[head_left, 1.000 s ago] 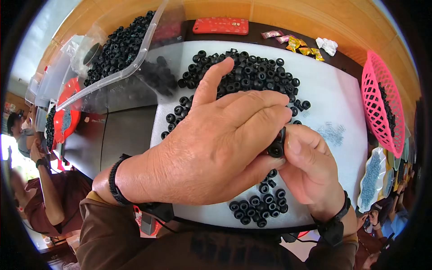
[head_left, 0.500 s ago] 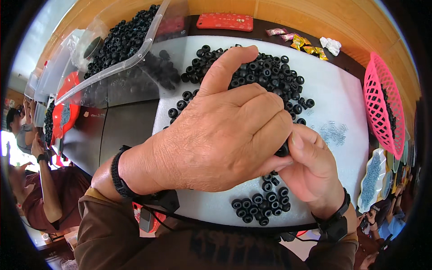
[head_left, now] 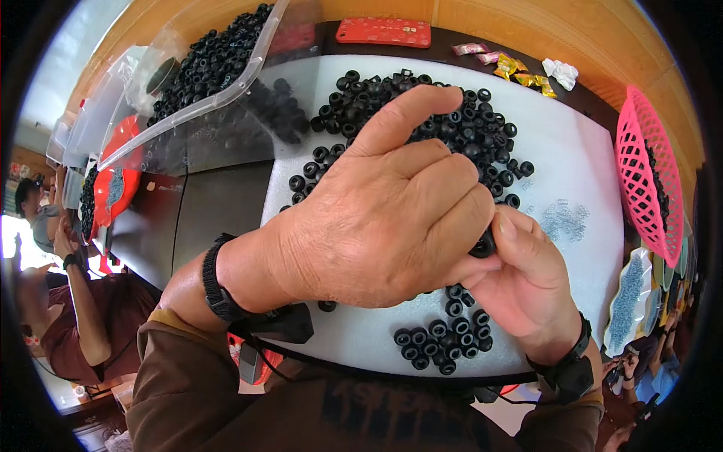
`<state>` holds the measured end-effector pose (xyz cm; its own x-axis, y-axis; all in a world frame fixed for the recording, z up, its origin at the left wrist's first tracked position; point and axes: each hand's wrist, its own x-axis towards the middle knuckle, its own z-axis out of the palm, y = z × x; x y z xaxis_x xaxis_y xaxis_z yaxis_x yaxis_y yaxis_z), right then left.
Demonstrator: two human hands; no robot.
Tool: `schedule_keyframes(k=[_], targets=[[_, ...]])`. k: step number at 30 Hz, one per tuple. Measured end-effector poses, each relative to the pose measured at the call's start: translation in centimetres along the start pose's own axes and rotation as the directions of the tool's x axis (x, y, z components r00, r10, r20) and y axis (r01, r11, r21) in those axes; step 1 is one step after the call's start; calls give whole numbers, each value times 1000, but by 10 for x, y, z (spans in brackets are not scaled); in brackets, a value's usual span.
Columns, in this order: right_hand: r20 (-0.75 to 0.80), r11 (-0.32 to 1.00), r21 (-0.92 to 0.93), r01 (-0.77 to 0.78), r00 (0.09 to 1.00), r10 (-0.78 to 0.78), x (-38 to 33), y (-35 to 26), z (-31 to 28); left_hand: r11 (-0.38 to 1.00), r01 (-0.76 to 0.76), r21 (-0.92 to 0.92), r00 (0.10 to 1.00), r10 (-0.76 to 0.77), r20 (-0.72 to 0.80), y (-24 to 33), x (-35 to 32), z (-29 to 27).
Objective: The recorder is manually assembling small black rubber grommets or plugs by inserting small metal or plastic rings into them at a production table.
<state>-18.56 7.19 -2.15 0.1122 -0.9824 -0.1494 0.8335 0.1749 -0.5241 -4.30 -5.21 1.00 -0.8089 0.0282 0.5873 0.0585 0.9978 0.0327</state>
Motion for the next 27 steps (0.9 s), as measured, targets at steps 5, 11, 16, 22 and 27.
schedule_keyframes(k=[5,11,16,22,27], targets=[[78,1000,0,14,997,-14,0,-1,1,1000,-29,4,993,29,-114,1,-4,8],[53,997,-20,75,996,-74,1,0,-3,999,32,-43,994,-36,-100,2,-2,10],[63,994,-47,100,993,-97,1,0,-1,992,71,-101,992,-81,-99,2,-2,9],[4,989,-84,119,993,-119,1,0,5,995,97,-31,995,-98,-24,4,0,-1],[31,994,-67,90,996,-88,3,1,5,981,153,120,986,-144,-81,7,5,-9]])
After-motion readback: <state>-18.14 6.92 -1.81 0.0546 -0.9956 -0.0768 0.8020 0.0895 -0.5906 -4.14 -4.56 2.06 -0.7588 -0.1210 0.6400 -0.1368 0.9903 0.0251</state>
